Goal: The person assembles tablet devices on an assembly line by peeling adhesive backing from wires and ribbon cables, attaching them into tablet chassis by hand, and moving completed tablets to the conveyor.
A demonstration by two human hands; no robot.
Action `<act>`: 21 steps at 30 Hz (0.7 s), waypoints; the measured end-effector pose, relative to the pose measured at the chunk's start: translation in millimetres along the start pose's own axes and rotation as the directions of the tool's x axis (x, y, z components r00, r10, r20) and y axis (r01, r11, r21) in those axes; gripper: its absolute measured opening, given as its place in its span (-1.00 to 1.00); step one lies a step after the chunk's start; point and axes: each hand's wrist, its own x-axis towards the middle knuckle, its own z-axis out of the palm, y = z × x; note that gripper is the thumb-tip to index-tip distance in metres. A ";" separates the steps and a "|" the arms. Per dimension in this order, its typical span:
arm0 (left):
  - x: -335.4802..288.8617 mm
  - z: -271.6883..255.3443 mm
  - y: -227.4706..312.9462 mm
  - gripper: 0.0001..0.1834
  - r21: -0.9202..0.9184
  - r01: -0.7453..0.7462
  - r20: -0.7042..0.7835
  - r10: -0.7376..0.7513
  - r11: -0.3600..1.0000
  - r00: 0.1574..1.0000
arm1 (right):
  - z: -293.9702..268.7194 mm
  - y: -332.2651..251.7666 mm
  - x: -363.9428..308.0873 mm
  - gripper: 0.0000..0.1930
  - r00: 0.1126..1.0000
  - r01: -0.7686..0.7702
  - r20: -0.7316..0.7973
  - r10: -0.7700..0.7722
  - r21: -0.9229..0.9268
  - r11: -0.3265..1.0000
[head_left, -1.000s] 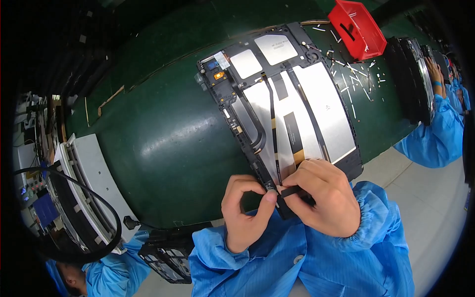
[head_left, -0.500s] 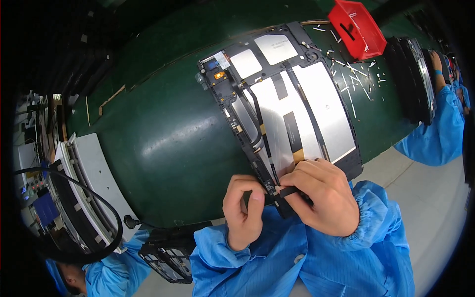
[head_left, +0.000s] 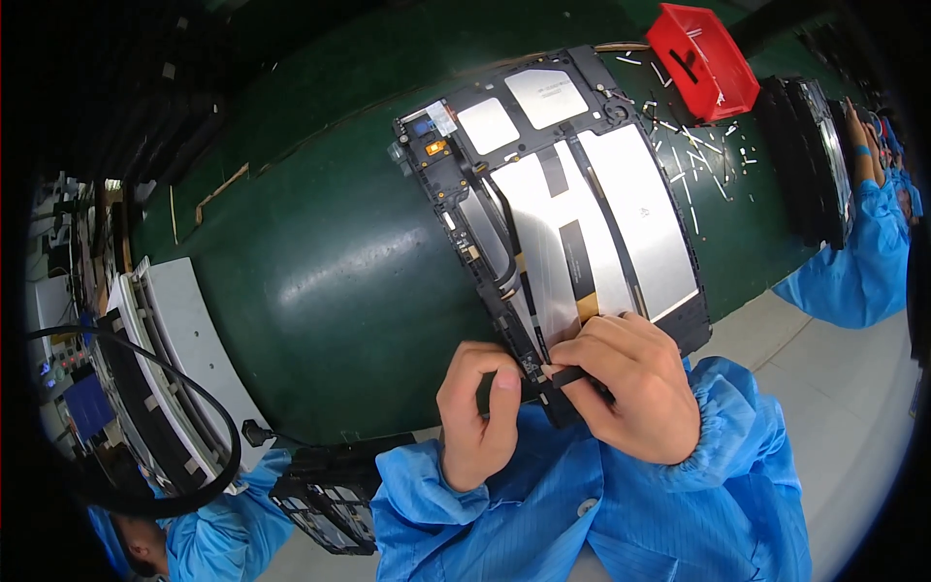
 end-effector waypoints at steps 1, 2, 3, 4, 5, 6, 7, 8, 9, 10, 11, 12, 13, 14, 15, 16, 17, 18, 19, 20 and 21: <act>-0.5 0.5 -0.1 -0.94 -0.007 0.013 -0.006 -0.013 1.000 1.000 | 0.3 -1.5 -0.7 -0.77 1.000 0.002 -0.014 -0.002 -0.027 1.000; -1.2 0.9 -0.3 -0.94 -0.007 0.014 -0.008 -0.014 1.000 1.000 | 0.6 -2.7 -1.4 -0.77 1.000 0.003 -0.027 -0.005 -0.053 0.999; -1.8 1.5 -0.4 -0.93 -0.010 0.026 -0.014 -0.026 1.000 1.000 | 1.4 -3.2 -2.0 -0.77 1.000 0.004 -0.026 -0.005 -0.054 0.999; -2.1 2.3 -0.4 -0.93 -0.012 0.037 -0.019 -0.038 0.999 0.999 | 2.4 -3.3 -2.7 -0.77 0.999 0.012 -0.042 -0.016 -0.075 0.997; -2.1 3.7 0.3 -0.93 -0.014 0.037 -0.020 -0.037 0.999 0.999 | 2.8 -3.5 -3.2 -0.77 0.998 0.020 -0.058 -0.026 -0.097 0.995; -2.1 5.2 1.1 -0.92 -0.007 0.030 -0.022 -0.031 1.000 0.999 | 2.9 -3.6 -3.7 -0.77 0.998 0.021 -0.057 -0.027 -0.097 0.995; -2.0 6.0 1.5 -0.90 -0.001 0.024 -0.025 -0.024 1.000 0.999 | 2.5 -3.5 -4.2 -0.77 0.999 0.017 -0.043 -0.022 -0.111 0.994; -2.0 5.6 1.3 -0.90 -0.002 0.023 -0.025 -0.023 1.000 0.999 | 1.8 -3.2 -4.8 -0.77 0.999 0.013 -0.028 -0.017 -0.124 0.992; -3.0 4.1 0.2 -0.92 -0.004 0.035 -0.029 -0.035 0.999 0.999 | 0.1 -1.1 -4.4 -0.77 0.999 0.017 -0.026 -0.020 -0.122 0.992; -3.9 3.0 -0.5 -0.93 -0.006 0.047 -0.033 -0.047 0.999 0.998 | -3.5 2.3 -3.0 -0.77 1.000 0.020 0.006 -0.019 -0.046 0.999; -4.6 2.7 -0.4 -0.93 -0.004 0.047 -0.037 -0.047 0.999 0.998 | -6.1 4.7 -1.5 -0.77 0.999 0.020 0.038 -0.021 0.031 0.999; -4.8 3.1 0.5 -0.93 -0.008 0.063 -0.034 -0.064 0.998 0.997 | -8.3 5.2 -0.5 -0.77 0.999 0.020 0.038 -0.021 0.030 0.999; -5.2 3.2 1.0 -0.93 -0.012 0.080 -0.032 -0.080 0.997 0.996 | -10.1 5.4 0.5 -0.77 0.997 0.010 0.072 -0.012 0.034 0.999; -5.9 2.7 0.9 -0.93 -0.013 0.080 -0.033 -0.080 0.997 0.996 | -10.7 4.9 0.9 -0.77 0.994 0.000 0.107 -0.004 0.039 0.999; -5.8 2.6 1.0 -0.93 -0.015 0.088 -0.030 -0.088 0.996 0.996 | -11.0 4.1 1.3 -0.77 0.994 0.000 0.107 -0.004 0.037 0.999; -5.9 2.5 1.0 -0.93 -0.017 0.096 -0.027 -0.097 0.995 0.995 | -10.5 2.8 1.7 -0.77 0.995 -0.013 0.100 0.010 0.029 0.999; -6.0 2.8 0.6 -0.93 -0.018 0.096 -0.027 -0.097 0.995 0.995 | -10.0 1.7 1.9 -0.78 0.995 -0.025 0.093 0.022 0.022 0.999; -6.3 3.2 0.0 -0.93 -0.013 0.104 -0.028 -0.105 0.994 0.994 | -9.2 0.4 1.5 -0.78 0.995 -0.024 0.094 0.022 0.022 0.999; -6.4 3.7 -0.4 -0.93 -0.008 0.112 -0.029 -0.112 0.994 0.993 | -8.5 -0.9 0.7 -0.77 0.995 -0.030 0.090 0.030 -0.004 1.000; -6.1 4.1 -0.1 -0.93 -0.009 0.112 -0.029 -0.113 0.994 0.993 | -8.2 -1.4 0.4 -0.77 0.996 -0.037 0.086 0.039 -0.029 0.999; -6.2 4.3 0.1 -0.93 -0.009 0.109 -0.032 -0.109 0.994 0.993 | -8.2 -0.5 0.5 -0.77 0.996 -0.037 0.086 0.039 -0.028 0.999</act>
